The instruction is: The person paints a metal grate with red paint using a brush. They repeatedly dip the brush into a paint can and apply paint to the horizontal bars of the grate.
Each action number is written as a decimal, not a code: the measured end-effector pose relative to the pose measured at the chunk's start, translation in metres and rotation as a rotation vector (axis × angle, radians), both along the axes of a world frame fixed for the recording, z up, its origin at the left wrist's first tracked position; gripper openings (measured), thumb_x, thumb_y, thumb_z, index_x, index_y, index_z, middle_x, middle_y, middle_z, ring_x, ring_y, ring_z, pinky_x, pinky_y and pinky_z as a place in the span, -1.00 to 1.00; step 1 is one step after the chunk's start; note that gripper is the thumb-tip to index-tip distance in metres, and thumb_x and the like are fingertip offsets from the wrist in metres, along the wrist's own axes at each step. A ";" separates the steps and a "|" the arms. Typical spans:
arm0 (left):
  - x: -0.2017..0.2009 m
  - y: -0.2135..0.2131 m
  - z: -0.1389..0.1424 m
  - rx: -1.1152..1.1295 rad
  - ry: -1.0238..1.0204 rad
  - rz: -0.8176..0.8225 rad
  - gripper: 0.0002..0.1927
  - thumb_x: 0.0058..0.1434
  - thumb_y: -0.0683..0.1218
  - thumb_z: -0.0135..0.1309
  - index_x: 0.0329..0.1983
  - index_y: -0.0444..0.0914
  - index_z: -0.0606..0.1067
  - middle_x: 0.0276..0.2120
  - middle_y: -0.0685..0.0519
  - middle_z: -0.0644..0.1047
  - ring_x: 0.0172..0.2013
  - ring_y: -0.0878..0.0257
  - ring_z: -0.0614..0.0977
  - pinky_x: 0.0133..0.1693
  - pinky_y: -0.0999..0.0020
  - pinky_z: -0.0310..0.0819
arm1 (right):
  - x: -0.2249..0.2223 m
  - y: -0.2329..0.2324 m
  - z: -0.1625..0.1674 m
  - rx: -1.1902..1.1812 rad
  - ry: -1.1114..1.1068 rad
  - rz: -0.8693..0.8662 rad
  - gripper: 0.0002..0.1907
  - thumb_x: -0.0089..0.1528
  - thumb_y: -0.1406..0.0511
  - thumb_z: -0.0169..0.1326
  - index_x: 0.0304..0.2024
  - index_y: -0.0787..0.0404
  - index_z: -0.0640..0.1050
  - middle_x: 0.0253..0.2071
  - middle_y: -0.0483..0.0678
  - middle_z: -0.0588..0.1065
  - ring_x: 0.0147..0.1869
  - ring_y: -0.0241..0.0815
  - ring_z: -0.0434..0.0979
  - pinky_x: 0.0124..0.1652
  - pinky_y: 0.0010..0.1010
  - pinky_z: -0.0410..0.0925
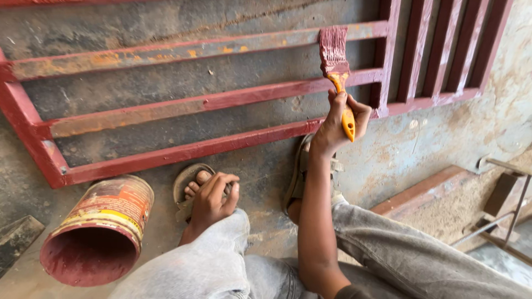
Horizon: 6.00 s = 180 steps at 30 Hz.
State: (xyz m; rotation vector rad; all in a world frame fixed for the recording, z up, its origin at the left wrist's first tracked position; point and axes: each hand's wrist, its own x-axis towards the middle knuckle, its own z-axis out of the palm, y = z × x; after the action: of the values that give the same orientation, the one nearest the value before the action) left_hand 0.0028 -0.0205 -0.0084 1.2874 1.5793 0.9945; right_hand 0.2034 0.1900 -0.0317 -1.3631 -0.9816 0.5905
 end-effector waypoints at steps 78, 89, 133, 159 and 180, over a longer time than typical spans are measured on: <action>0.004 -0.003 -0.006 -0.008 0.191 0.076 -0.92 0.27 -0.26 0.10 -0.17 -0.31 0.50 -0.37 -0.02 0.54 -0.37 0.12 0.57 -0.28 0.25 0.44 | 0.058 0.001 0.005 -0.009 0.186 -0.042 -0.79 0.31 0.44 0.19 -0.26 0.31 0.37 -0.26 0.11 0.55 -0.24 -0.11 0.68 -0.16 -0.30 0.64; 0.006 -0.010 -0.015 -0.044 0.175 0.052 -0.94 0.31 -0.24 0.07 -0.18 -0.32 0.51 -0.38 0.00 0.56 -0.40 0.19 0.60 -0.32 0.29 0.47 | 0.061 0.023 0.011 0.044 -0.016 -0.044 -0.83 0.24 0.47 0.17 -0.33 0.35 0.40 -0.30 0.20 0.55 -0.28 -0.08 0.69 -0.25 -0.34 0.66; 0.006 0.006 -0.006 0.061 0.339 0.088 -0.93 0.26 -0.18 0.08 -0.24 -0.29 0.53 -0.34 -0.04 0.59 -0.32 0.05 0.59 -0.23 0.16 0.45 | -0.066 -0.030 0.028 -0.208 0.120 0.287 -0.87 0.35 0.50 0.05 -0.23 0.37 0.35 -0.20 0.06 0.49 -0.13 -0.01 0.70 -0.05 -0.25 0.64; 0.010 0.007 -0.019 0.115 0.179 0.133 -0.95 0.29 -0.22 0.10 -0.23 -0.33 0.51 -0.35 -0.07 0.56 -0.38 0.09 0.58 -0.26 0.21 0.45 | -0.072 -0.018 0.026 -0.137 0.162 0.397 -0.84 0.37 0.51 0.11 -0.22 0.38 0.37 -0.21 0.03 0.46 -0.12 -0.09 0.63 -0.03 -0.19 0.64; 0.015 0.008 -0.018 0.020 0.107 0.114 -0.94 0.36 -0.18 0.02 -0.16 -0.27 0.47 -0.37 0.00 0.51 -0.39 0.15 0.58 -0.27 0.21 0.47 | -0.110 -0.024 0.100 -0.100 -0.881 0.977 -0.86 0.23 0.50 0.09 -0.19 0.25 0.46 -0.01 0.12 0.42 -0.05 0.15 0.60 -0.15 -0.13 0.49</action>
State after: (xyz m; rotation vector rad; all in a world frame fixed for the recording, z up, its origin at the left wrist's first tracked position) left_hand 0.0182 -0.0126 -0.0264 1.2950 1.7448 1.0285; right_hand 0.0933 0.1664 0.0681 -1.1615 -2.4170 0.7521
